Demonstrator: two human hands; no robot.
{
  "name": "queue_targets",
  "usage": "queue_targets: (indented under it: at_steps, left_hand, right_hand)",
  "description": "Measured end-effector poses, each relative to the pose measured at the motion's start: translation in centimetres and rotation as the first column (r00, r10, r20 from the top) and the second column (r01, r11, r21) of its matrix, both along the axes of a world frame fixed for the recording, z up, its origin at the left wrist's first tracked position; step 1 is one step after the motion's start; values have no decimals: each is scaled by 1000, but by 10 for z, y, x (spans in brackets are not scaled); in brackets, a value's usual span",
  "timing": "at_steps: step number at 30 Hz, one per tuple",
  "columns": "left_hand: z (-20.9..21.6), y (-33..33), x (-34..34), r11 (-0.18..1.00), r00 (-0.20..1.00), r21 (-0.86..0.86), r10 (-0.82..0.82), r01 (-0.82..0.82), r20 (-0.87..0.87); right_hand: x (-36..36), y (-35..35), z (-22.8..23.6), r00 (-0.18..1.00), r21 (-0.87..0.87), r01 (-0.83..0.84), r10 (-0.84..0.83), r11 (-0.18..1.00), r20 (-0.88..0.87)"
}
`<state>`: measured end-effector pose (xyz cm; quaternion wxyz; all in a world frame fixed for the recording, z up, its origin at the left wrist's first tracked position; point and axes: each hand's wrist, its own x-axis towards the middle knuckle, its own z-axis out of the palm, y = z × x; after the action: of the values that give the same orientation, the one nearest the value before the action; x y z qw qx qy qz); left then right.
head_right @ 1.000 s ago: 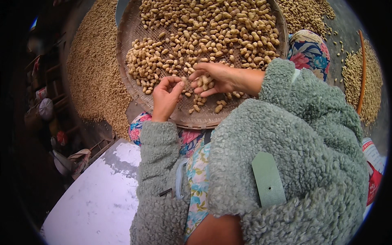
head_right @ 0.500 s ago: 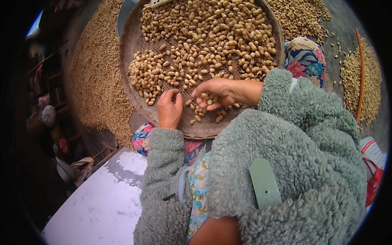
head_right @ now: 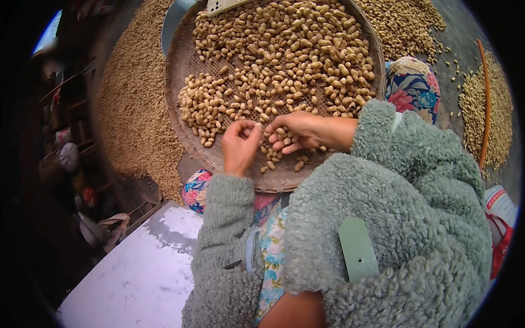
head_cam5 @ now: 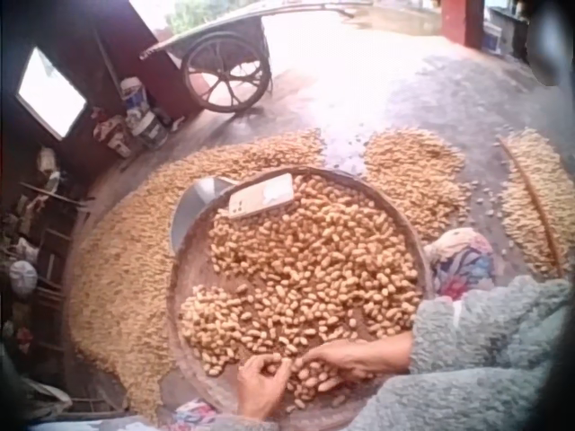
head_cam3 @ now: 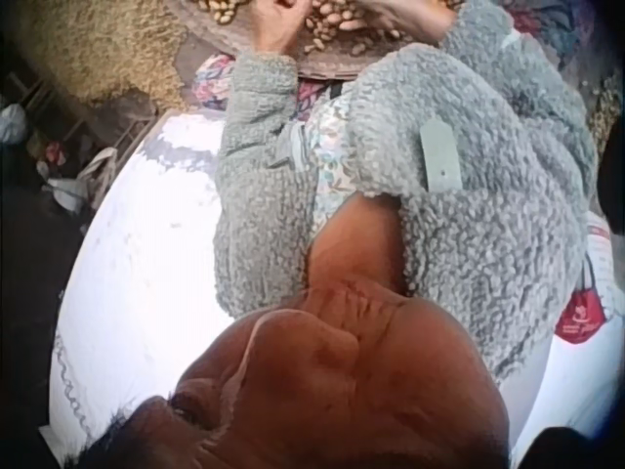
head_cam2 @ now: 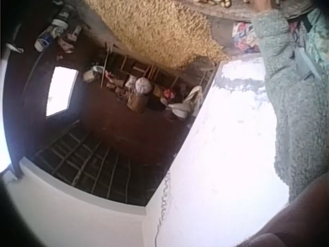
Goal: The person sits on the floor and sorts peanuts by hand on a round woven tray. They pick up peanuts, inspect them, and place them back on the tray or into a pile on the floor.
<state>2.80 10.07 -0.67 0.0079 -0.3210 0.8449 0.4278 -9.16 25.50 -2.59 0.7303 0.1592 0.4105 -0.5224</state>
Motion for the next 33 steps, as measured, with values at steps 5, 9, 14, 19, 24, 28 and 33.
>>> queue_targets:
  at_steps: [5,9,14,19,24,28,33]
  left_hand:
    - [23,-34,22,905,984,-390,-143,172,103]
    - [17,-68,45,772,875,-586,83,246,477]
    - [27,-23,46,891,822,-306,-118,336,557]
    - [53,-34,55,961,862,-54,-219,272,456]
    - [23,-88,54,871,971,-474,-14,129,239]
    - [-20,-107,49,841,999,-540,-34,45,31]
    - [-28,-125,51,894,985,-414,162,-172,-59]
  right_hand:
    - [1,-2,0,992,-98,-78,87,992,95]
    - [4,-3,11,981,-122,-173,182,977,68]
    - [4,-3,4,984,-123,-154,164,980,74]
    - [2,-1,1,987,-149,-151,157,977,24]
    - [4,-1,10,981,-264,-182,192,947,11]
    - [3,-3,4,982,-281,-173,186,944,18]
    - [2,-2,3,987,-249,-150,157,957,10]
